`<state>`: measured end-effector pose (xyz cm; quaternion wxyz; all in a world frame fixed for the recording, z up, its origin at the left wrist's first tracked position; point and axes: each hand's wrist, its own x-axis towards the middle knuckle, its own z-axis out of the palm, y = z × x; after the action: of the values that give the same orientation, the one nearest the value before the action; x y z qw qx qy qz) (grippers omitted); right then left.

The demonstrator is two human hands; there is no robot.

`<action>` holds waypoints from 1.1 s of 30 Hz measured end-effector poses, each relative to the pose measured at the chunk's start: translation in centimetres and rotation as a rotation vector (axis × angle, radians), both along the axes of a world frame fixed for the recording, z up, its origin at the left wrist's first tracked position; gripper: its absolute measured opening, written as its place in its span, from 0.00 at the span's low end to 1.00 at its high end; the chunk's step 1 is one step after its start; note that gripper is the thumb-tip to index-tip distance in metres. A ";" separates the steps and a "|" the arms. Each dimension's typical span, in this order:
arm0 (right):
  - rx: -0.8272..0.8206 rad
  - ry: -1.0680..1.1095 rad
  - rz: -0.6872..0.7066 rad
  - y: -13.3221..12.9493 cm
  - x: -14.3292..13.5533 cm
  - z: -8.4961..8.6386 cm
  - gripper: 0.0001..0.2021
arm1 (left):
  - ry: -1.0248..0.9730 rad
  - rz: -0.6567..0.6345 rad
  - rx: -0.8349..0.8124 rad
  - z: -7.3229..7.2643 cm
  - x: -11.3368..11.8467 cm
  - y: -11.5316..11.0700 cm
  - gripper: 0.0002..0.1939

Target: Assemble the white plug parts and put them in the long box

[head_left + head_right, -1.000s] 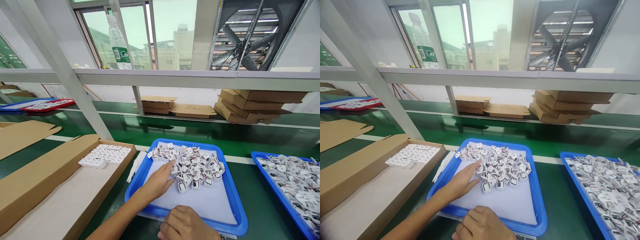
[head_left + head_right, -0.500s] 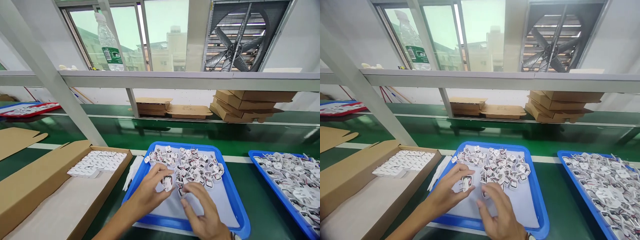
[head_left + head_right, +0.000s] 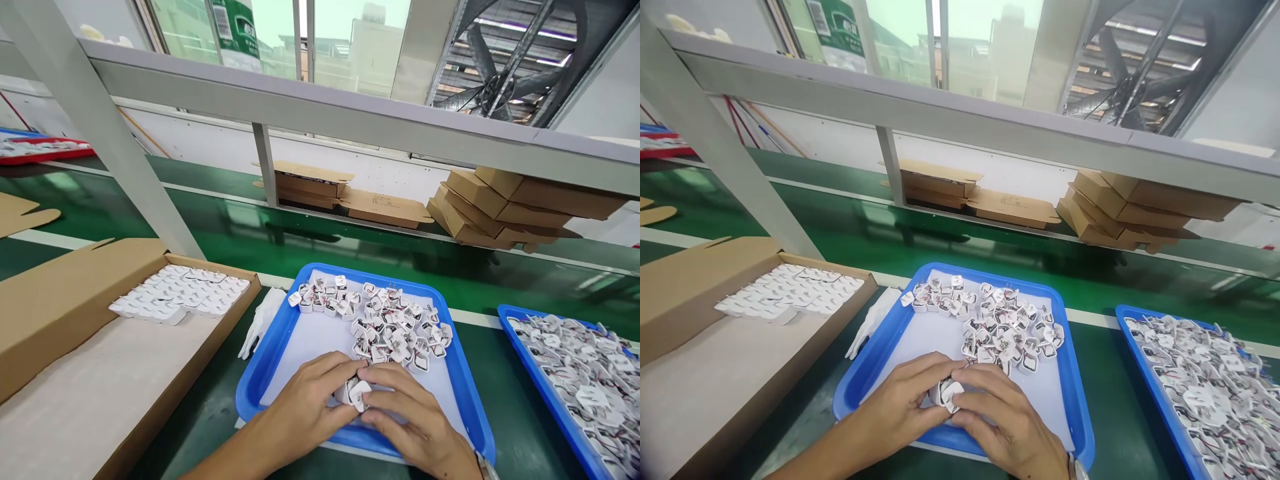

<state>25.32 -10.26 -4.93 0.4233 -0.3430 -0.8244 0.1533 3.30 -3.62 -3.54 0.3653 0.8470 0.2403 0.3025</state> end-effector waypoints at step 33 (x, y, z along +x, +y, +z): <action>0.022 0.132 -0.107 -0.2 -1.0 1.3 0.16 | -0.163 0.041 -0.119 -1.5 -0.2 -0.5 0.22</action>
<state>24.29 -10.42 -3.68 0.4880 -0.3713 -0.7767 0.1437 3.12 -4.08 -5.01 0.4270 0.7913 0.2444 0.3630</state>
